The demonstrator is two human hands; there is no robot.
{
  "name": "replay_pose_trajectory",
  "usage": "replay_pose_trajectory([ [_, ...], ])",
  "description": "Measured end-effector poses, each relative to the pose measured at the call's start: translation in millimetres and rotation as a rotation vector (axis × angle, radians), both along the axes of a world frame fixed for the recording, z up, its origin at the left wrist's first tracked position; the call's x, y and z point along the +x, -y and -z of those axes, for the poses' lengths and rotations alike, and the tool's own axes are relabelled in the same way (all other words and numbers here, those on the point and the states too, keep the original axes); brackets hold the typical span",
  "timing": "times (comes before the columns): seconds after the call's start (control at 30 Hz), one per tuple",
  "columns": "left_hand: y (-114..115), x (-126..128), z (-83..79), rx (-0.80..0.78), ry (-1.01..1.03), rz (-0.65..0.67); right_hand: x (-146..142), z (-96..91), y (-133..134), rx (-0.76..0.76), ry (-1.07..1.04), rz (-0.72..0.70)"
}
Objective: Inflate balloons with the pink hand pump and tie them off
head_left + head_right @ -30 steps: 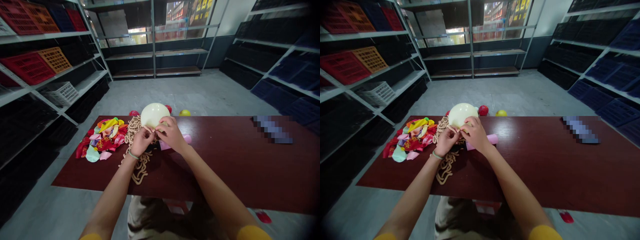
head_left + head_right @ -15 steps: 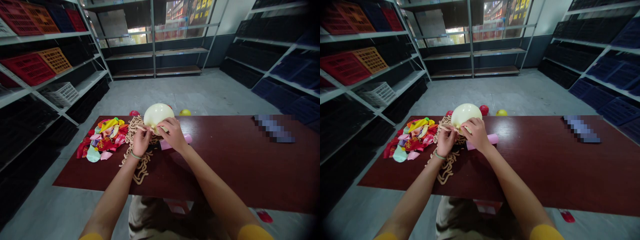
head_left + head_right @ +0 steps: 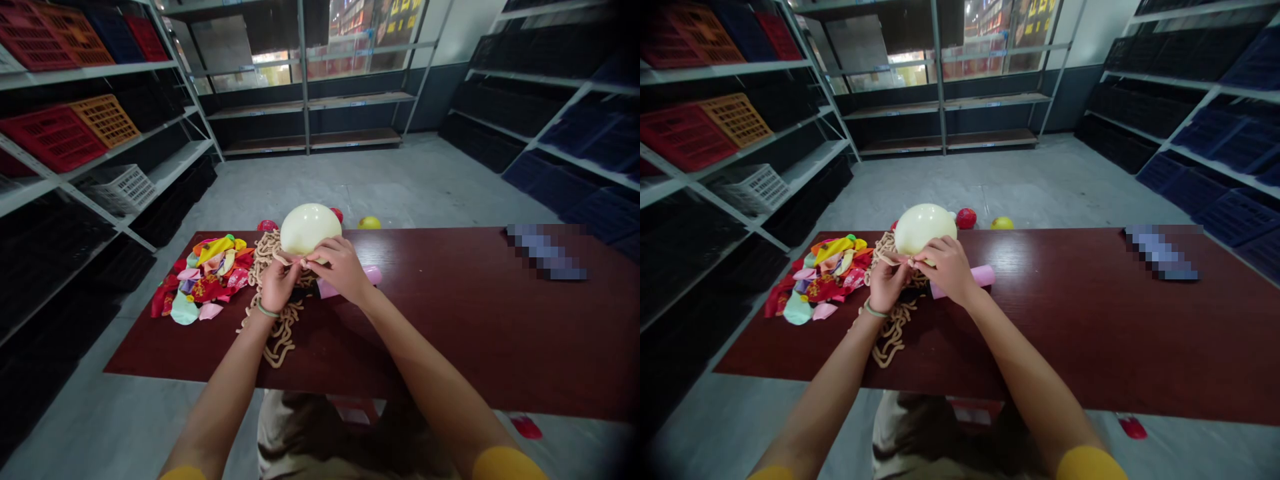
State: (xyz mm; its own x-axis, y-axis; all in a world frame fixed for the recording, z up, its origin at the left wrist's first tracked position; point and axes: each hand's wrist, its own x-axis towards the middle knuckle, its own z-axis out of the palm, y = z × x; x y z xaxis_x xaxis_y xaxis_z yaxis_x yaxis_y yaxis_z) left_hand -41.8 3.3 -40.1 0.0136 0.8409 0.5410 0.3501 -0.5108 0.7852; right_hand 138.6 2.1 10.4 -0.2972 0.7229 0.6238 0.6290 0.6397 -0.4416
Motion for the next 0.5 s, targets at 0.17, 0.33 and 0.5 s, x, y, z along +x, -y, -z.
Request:
replay_pose_trajectory([
  [0.17,0.9,-0.8,-6.7,-0.013,-0.035,0.024,0.2,-6.1,2.6,0.005,-0.016,-0.007],
  [0.33,1.9,1.5,-14.0,-0.055,-0.1,-0.08,-1.8,-3.6,4.1,0.059,0.052,0.094],
  [0.5,-2.1,0.4,-15.7,-0.075,-0.189,-0.178,-0.7,7.0,0.2,0.116,0.224,0.193],
])
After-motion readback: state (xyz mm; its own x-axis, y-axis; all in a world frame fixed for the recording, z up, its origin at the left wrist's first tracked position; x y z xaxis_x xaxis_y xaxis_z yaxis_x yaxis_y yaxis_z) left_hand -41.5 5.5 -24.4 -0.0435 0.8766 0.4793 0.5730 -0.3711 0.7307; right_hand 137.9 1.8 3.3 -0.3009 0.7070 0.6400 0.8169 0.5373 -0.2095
